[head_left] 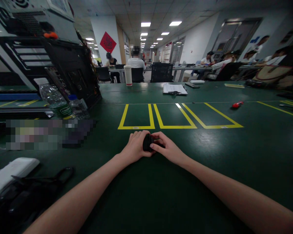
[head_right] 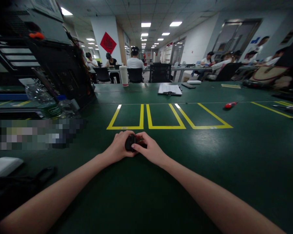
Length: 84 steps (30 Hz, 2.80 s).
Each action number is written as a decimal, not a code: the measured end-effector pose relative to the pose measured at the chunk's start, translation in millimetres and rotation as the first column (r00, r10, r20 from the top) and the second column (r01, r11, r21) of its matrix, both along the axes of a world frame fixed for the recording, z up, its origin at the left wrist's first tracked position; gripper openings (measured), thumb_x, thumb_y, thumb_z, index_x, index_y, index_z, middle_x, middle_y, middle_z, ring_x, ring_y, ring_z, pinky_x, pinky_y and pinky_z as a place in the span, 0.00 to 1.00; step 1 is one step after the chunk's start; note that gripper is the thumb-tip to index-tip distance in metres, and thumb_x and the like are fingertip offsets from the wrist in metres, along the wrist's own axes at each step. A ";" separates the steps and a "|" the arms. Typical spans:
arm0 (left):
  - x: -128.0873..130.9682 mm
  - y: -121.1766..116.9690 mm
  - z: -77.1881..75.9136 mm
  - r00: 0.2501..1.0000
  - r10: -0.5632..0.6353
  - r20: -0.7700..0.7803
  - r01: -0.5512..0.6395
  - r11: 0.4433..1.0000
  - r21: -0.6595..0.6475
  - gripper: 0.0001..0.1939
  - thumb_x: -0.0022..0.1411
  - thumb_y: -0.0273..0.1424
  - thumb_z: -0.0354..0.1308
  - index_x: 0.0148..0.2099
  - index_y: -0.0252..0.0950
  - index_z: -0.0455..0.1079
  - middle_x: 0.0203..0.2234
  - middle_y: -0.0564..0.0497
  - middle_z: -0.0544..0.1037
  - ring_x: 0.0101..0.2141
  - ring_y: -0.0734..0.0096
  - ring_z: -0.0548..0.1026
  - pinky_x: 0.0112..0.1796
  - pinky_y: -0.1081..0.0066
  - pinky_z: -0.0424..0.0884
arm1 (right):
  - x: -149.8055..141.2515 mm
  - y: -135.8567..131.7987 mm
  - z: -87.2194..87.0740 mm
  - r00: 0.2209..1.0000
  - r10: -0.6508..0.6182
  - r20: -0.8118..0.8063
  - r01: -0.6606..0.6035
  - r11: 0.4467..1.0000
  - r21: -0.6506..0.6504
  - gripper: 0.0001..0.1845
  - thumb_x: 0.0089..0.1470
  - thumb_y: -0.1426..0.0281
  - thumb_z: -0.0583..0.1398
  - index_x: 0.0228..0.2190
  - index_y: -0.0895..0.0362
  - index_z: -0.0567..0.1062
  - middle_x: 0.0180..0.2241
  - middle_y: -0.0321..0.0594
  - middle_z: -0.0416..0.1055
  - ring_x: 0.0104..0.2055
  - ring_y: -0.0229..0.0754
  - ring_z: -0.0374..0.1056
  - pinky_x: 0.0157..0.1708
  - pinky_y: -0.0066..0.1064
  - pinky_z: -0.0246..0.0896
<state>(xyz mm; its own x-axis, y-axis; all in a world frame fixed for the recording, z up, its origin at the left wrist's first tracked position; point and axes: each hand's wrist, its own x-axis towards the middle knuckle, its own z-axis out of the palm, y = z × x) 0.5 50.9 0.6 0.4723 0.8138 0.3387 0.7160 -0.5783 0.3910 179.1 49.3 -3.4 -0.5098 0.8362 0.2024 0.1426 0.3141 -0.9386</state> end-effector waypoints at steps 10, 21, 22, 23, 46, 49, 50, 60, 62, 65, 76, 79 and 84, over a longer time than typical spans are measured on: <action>-0.4 -0.2 0.0 1.000 -0.012 0.018 0.012 1.000 0.005 0.29 0.46 0.37 0.64 0.49 0.39 0.56 0.40 0.49 0.68 0.40 0.59 0.67 0.40 0.61 0.62 | 0.1 0.1 -0.9 0.999 -0.007 -0.039 0.009 0.999 0.054 0.11 0.52 0.71 0.58 0.40 0.52 0.65 0.40 0.37 0.64 0.45 0.41 0.65 0.46 0.40 0.62; -1.0 -1.5 3.1 0.999 -0.021 0.033 0.023 0.999 -0.046 0.28 0.47 0.37 0.63 0.49 0.39 0.56 0.41 0.48 0.68 0.41 0.58 0.67 0.41 0.60 0.62 | 1.1 -0.3 -1.2 0.999 0.011 -0.047 -0.011 1.000 -0.007 0.11 0.52 0.68 0.58 0.39 0.53 0.65 0.40 0.37 0.65 0.44 0.42 0.66 0.44 0.40 0.64; -0.8 -1.3 2.8 0.999 -0.022 0.036 0.023 0.999 -0.046 0.28 0.47 0.38 0.63 0.49 0.39 0.56 0.41 0.48 0.68 0.41 0.58 0.67 0.41 0.60 0.62 | 0.7 0.1 -2.0 0.999 0.002 -0.047 -0.003 1.000 -0.008 0.10 0.52 0.68 0.58 0.38 0.53 0.65 0.40 0.37 0.65 0.44 0.42 0.66 0.43 0.40 0.64; -0.7 -1.0 2.3 0.999 -0.021 0.037 0.023 0.999 -0.045 0.28 0.48 0.38 0.63 0.49 0.39 0.56 0.41 0.48 0.68 0.41 0.58 0.67 0.41 0.60 0.62 | 0.3 0.5 -2.7 0.999 -0.005 -0.045 0.005 1.000 -0.007 0.10 0.53 0.68 0.57 0.38 0.53 0.65 0.40 0.37 0.65 0.44 0.42 0.66 0.43 0.40 0.64; -0.9 -0.8 1.7 0.999 -0.020 0.040 0.022 0.998 -0.051 0.28 0.47 0.36 0.63 0.48 0.40 0.56 0.41 0.49 0.68 0.41 0.58 0.67 0.41 0.60 0.61 | 1.1 0.4 -0.3 0.999 0.029 -0.026 -0.030 0.999 -0.041 0.13 0.53 0.69 0.57 0.42 0.53 0.64 0.42 0.39 0.64 0.45 0.43 0.65 0.45 0.41 0.63; -1.5 -0.3 1.0 1.000 -0.007 0.030 0.008 0.999 -0.035 0.29 0.45 0.35 0.64 0.48 0.40 0.56 0.41 0.49 0.68 0.41 0.58 0.67 0.41 0.60 0.61 | 2.7 0.4 -1.1 0.997 0.052 -0.058 -0.052 0.999 -0.004 0.15 0.51 0.70 0.59 0.41 0.52 0.64 0.42 0.37 0.63 0.46 0.43 0.64 0.46 0.42 0.62; -1.5 -0.2 0.8 1.000 -0.007 0.026 0.008 1.000 -0.028 0.30 0.45 0.34 0.65 0.48 0.40 0.56 0.41 0.49 0.68 0.41 0.57 0.67 0.41 0.60 0.61 | 3.2 0.5 -1.4 0.997 0.045 -0.060 -0.045 0.999 0.008 0.14 0.50 0.71 0.59 0.41 0.52 0.64 0.42 0.37 0.63 0.47 0.43 0.64 0.47 0.42 0.62; 0.3 -0.2 1.6 1.000 -0.005 0.023 0.006 0.999 -0.031 0.29 0.46 0.37 0.64 0.49 0.39 0.56 0.41 0.48 0.69 0.40 0.57 0.67 0.40 0.60 0.61 | 0.2 2.1 -1.6 0.999 -0.024 -0.040 0.024 1.000 -0.008 0.15 0.51 0.69 0.58 0.42 0.53 0.64 0.42 0.39 0.65 0.47 0.43 0.64 0.49 0.42 0.60; -0.1 0.0 1.3 0.999 -0.011 0.031 0.012 0.999 -0.039 0.29 0.46 0.37 0.64 0.49 0.39 0.56 0.41 0.48 0.69 0.40 0.57 0.67 0.40 0.60 0.61 | 0.5 1.5 -1.0 1.000 -0.013 -0.016 0.013 1.000 -0.018 0.14 0.53 0.68 0.57 0.42 0.54 0.64 0.41 0.39 0.65 0.46 0.43 0.64 0.48 0.42 0.61; -1.0 0.0 1.3 0.999 -0.007 0.033 0.008 0.999 -0.038 0.29 0.45 0.37 0.64 0.49 0.39 0.56 0.41 0.49 0.68 0.41 0.58 0.67 0.41 0.60 0.61 | 1.5 0.6 -1.2 0.999 0.039 -0.038 -0.040 0.999 -0.031 0.11 0.53 0.68 0.57 0.40 0.54 0.65 0.41 0.38 0.65 0.45 0.42 0.65 0.45 0.40 0.63; -0.8 -4.7 9.4 1.000 -0.007 0.021 0.009 0.996 -0.087 0.27 0.49 0.37 0.62 0.49 0.39 0.57 0.41 0.48 0.68 0.40 0.59 0.67 0.40 0.61 0.63 | -0.9 -1.8 3.7 1.000 -0.024 -0.016 0.023 0.997 -0.077 0.13 0.54 0.67 0.56 0.42 0.52 0.64 0.43 0.38 0.64 0.45 0.42 0.65 0.43 0.39 0.65; -0.8 -5.1 11.6 1.000 -0.009 0.022 0.012 0.994 -0.109 0.26 0.49 0.37 0.62 0.49 0.38 0.57 0.41 0.48 0.68 0.41 0.59 0.66 0.41 0.61 0.62 | 0.6 -3.2 8.2 1.000 -0.005 0.026 0.007 0.996 -0.087 0.12 0.54 0.67 0.55 0.42 0.53 0.64 0.43 0.39 0.64 0.46 0.44 0.64 0.45 0.41 0.63; -0.6 -4.0 12.1 1.000 -0.013 0.009 0.014 0.993 -0.116 0.27 0.49 0.35 0.62 0.50 0.37 0.57 0.42 0.47 0.67 0.41 0.59 0.66 0.41 0.61 0.62 | 3.9 -1.1 10.1 0.999 0.051 -0.009 -0.051 0.996 -0.079 0.11 0.52 0.68 0.58 0.39 0.52 0.64 0.41 0.37 0.65 0.46 0.43 0.65 0.46 0.41 0.62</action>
